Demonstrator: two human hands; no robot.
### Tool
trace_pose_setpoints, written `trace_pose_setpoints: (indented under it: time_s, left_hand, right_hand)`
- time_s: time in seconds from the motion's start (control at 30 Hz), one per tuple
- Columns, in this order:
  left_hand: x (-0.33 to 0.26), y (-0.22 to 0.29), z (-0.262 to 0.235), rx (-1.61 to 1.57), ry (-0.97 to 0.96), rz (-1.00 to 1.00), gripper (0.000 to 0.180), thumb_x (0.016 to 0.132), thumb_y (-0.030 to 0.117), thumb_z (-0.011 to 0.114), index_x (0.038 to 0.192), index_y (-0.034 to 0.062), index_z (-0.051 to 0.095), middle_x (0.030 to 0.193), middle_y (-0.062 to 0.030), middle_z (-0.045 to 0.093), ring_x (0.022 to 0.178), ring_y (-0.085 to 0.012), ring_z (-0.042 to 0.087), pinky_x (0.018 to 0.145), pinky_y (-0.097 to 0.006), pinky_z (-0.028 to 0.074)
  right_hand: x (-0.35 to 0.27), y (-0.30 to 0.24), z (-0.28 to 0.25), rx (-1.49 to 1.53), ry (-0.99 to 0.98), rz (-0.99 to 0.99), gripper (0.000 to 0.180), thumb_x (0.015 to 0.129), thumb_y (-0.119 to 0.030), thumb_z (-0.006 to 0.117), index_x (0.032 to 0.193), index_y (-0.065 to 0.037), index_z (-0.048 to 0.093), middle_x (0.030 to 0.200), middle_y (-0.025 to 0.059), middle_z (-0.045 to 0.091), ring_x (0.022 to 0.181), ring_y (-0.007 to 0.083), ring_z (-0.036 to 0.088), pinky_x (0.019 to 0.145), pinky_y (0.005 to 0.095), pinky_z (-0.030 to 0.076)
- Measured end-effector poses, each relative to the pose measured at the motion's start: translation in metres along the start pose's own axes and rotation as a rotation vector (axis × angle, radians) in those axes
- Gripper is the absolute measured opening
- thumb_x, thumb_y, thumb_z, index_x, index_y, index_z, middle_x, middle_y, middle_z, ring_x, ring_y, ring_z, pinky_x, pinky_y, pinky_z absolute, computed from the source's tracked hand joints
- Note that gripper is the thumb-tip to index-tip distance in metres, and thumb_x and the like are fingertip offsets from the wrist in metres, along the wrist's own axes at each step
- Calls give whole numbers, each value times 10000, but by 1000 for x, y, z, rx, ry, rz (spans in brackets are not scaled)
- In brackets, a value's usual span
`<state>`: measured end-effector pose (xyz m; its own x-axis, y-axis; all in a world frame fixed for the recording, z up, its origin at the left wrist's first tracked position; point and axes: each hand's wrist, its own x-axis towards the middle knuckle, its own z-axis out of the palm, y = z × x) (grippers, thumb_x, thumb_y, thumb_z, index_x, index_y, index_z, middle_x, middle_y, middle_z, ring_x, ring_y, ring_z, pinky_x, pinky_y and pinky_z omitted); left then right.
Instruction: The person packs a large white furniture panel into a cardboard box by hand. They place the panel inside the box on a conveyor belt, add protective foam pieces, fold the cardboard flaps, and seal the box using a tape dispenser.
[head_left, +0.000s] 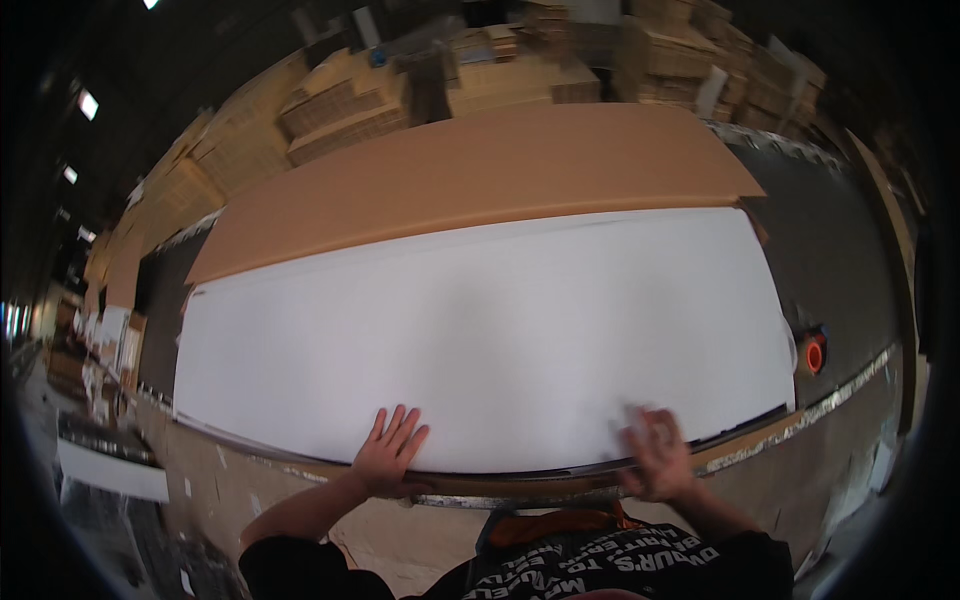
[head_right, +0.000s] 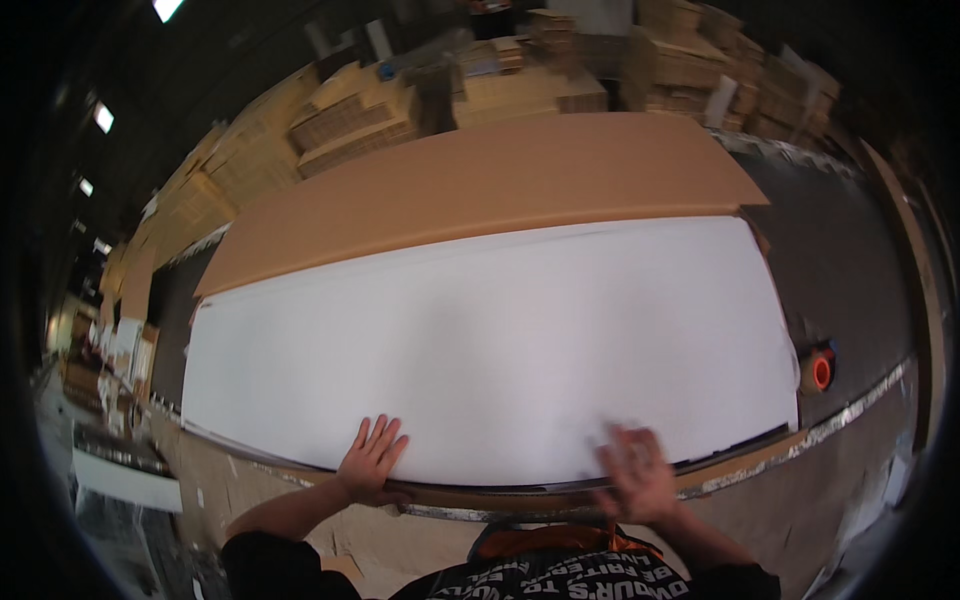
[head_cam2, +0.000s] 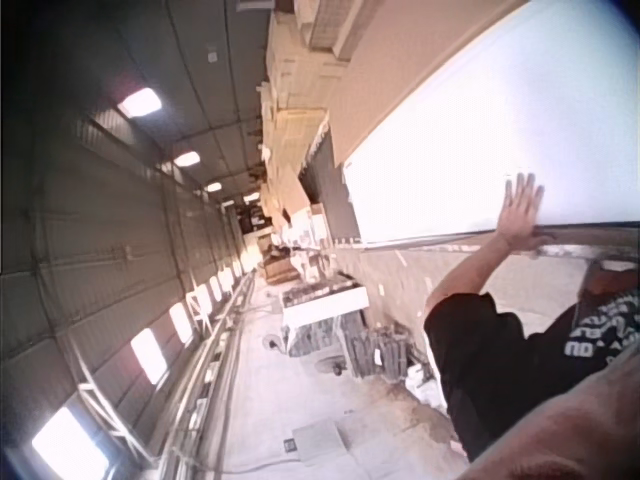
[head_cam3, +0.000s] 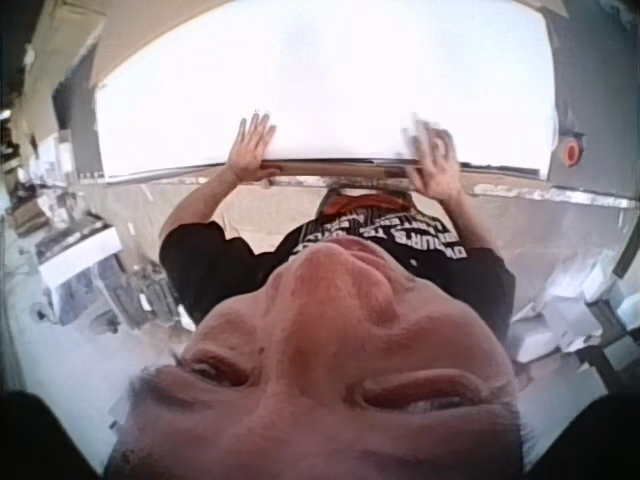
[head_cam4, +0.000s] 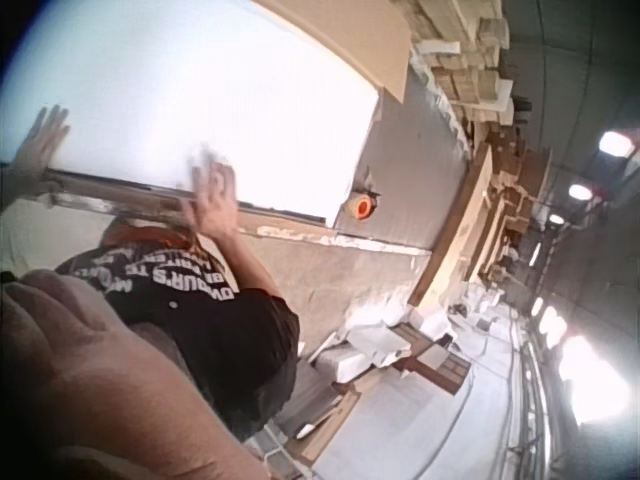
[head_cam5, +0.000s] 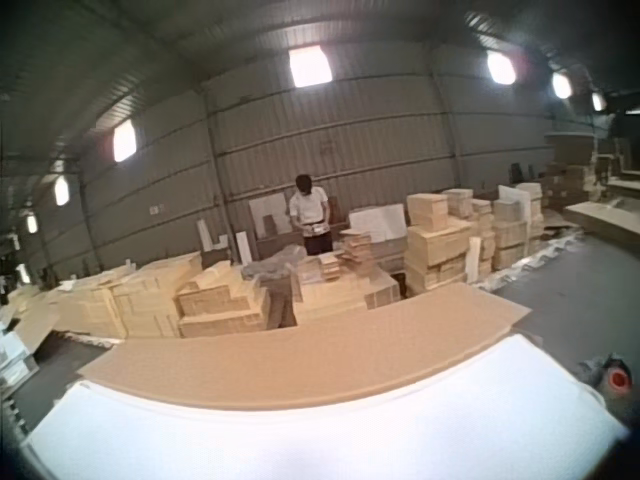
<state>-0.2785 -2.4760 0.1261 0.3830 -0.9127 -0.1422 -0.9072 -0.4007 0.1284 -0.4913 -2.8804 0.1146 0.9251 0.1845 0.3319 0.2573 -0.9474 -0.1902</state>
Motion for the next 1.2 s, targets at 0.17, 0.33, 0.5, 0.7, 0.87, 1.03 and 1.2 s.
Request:
trace_pose_setpoints:
  time_s: [0.17,0.33,0.5,0.7,0.87,1.03,1.2]
  left_hand:
    - [-3,-7,55,20,220,38,877,868,652,410,1314,-102,392,1376,-325,393,1299,-487,358,1072,-631,200]
    - [20,6,42,11,90,103,851,876,489,528,1444,-54,203,1486,-327,171,1380,-513,121,1095,-651,68]
    - [42,19,64,60,224,156,905,844,502,570,1426,-83,201,1468,-329,199,1382,-470,159,1119,-600,92]
    - [13,8,50,-532,687,201,688,922,381,507,1401,-67,297,1388,-318,375,1340,-455,307,1099,-584,184]
    - [-107,-96,44,16,601,135,717,898,444,534,1387,-46,345,1414,-253,392,1337,-415,349,1087,-595,224]
    - [-311,-245,28,128,598,-614,751,861,359,583,1411,-59,289,1435,-255,356,1299,-474,356,1084,-567,251]
    - [-337,-267,36,78,377,-819,863,890,511,469,1454,-60,151,1505,-261,207,1381,-474,188,1117,-550,177]
  right_hand:
    - [60,-60,43,150,-254,91,801,920,-611,368,1449,-22,245,1488,285,225,1353,456,269,1125,549,174]
    - [43,-45,55,67,-158,127,713,942,-485,379,1454,-14,224,1484,305,201,1367,466,219,1131,557,135]
    - [62,-115,93,-5,-70,164,613,963,-407,330,1448,-38,260,1452,272,307,1360,434,265,1130,553,163]
    - [132,-147,122,52,-210,116,592,949,-436,386,1401,-54,392,1479,160,332,1377,338,275,1150,494,155]
    - [110,-143,94,-68,-177,128,527,909,-257,458,1377,-24,392,1448,180,355,1311,390,351,1092,553,257]
    - [114,-150,99,-227,-425,51,550,965,-287,250,1440,-17,309,1503,204,259,1352,454,240,1105,534,214]
    - [98,-126,93,-149,-400,10,551,978,-303,234,1444,-18,300,1496,226,263,1358,459,238,1101,567,185]
